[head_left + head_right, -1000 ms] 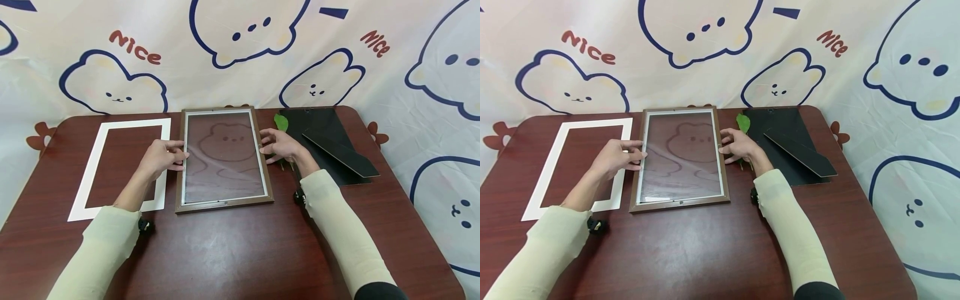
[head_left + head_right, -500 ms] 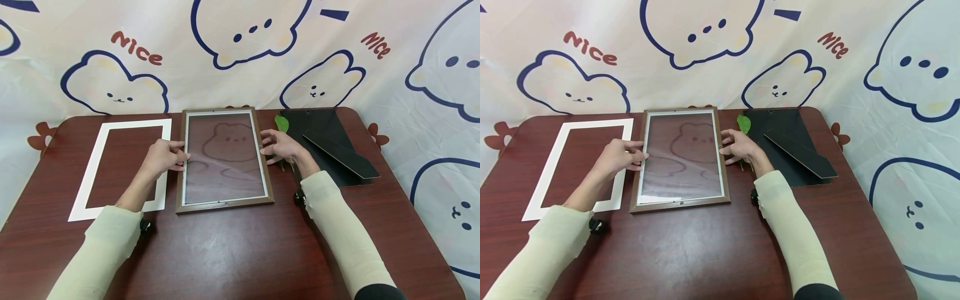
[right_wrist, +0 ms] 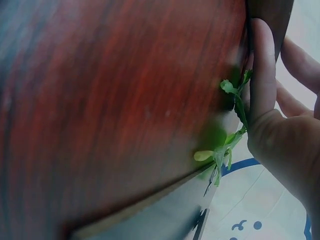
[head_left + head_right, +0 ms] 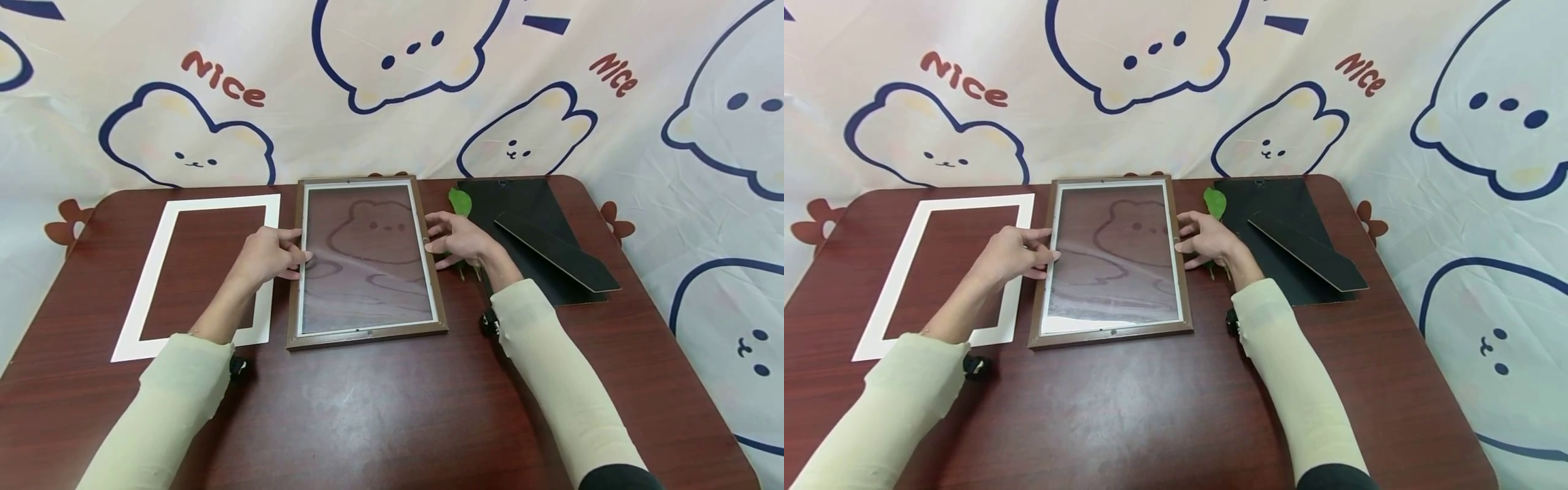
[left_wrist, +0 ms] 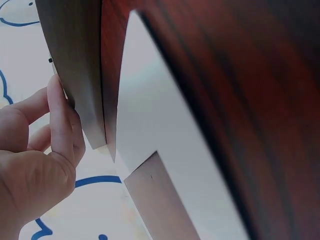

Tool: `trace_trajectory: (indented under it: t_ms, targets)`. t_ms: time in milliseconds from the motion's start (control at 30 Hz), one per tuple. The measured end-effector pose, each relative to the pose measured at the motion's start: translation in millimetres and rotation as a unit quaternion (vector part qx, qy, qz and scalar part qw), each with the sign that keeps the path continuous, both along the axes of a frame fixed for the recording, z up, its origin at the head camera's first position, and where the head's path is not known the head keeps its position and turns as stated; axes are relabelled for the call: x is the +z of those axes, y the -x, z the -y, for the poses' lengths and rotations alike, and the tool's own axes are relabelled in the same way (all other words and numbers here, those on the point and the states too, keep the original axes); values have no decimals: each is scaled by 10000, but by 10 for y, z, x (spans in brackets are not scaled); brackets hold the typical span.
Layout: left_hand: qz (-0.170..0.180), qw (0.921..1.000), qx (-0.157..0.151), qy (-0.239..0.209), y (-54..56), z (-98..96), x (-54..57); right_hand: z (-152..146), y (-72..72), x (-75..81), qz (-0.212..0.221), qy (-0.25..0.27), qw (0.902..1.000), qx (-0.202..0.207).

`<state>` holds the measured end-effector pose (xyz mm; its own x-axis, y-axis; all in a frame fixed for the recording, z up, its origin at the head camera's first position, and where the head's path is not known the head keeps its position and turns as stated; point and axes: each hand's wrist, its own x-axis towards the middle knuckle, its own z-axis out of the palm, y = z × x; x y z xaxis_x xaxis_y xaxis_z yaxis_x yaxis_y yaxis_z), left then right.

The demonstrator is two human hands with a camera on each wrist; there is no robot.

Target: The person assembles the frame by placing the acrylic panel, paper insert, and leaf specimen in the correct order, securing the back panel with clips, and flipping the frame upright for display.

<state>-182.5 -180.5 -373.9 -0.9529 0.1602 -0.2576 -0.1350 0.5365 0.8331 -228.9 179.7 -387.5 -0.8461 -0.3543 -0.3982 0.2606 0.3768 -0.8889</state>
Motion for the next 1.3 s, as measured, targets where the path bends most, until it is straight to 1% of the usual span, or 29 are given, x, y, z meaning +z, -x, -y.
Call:
trace_trajectory:
  t_ms: [133, 267, 433, 533, 667, 767, 967, 1033, 1100, 1233, 1300]
  targets:
    - [50, 9999, -104, 82, 6, -1, -9, -4, -9, 12, 19, 4, 10000, 2]
    - [23, 9995, -205, 231, 16, 3, -29, -8, -14, 18, 32, 20, 10000, 16]
    - [-48, 9992, -195, 344, 25, 6, -47, -3, -16, 25, 29, 7, 10000, 24]
    - [-156, 9981, -240, 554, 33, 1, -55, 1, -14, 28, 35, -11, 10000, 26]
    - [-430, 9932, -383, 1016, 45, -12, -69, 4, -6, 19, 45, -17, 10000, 12]
    - [-562, 9896, -452, 1242, 48, -20, -78, 2, -4, 9, 44, -21, 10000, 1]
    - [-461, 9892, -490, 1301, 39, -13, -73, 2, -18, 11, 63, -22, 10000, 27]
    - [-456, 9879, -594, 1361, 39, -10, -65, 2, -22, 14, 63, -23, 10000, 35]
    - [-462, 9844, -783, 1505, 40, -14, -52, 1, -24, 18, 57, -23, 10000, 34]
    - [-528, 9729, -1281, 1849, 48, -24, -15, 3, -24, 26, 41, -34, 10000, 22]
    - [-549, 9686, -1478, 1925, 52, -17, 2, 8, -22, 31, 27, -36, 10000, 24]
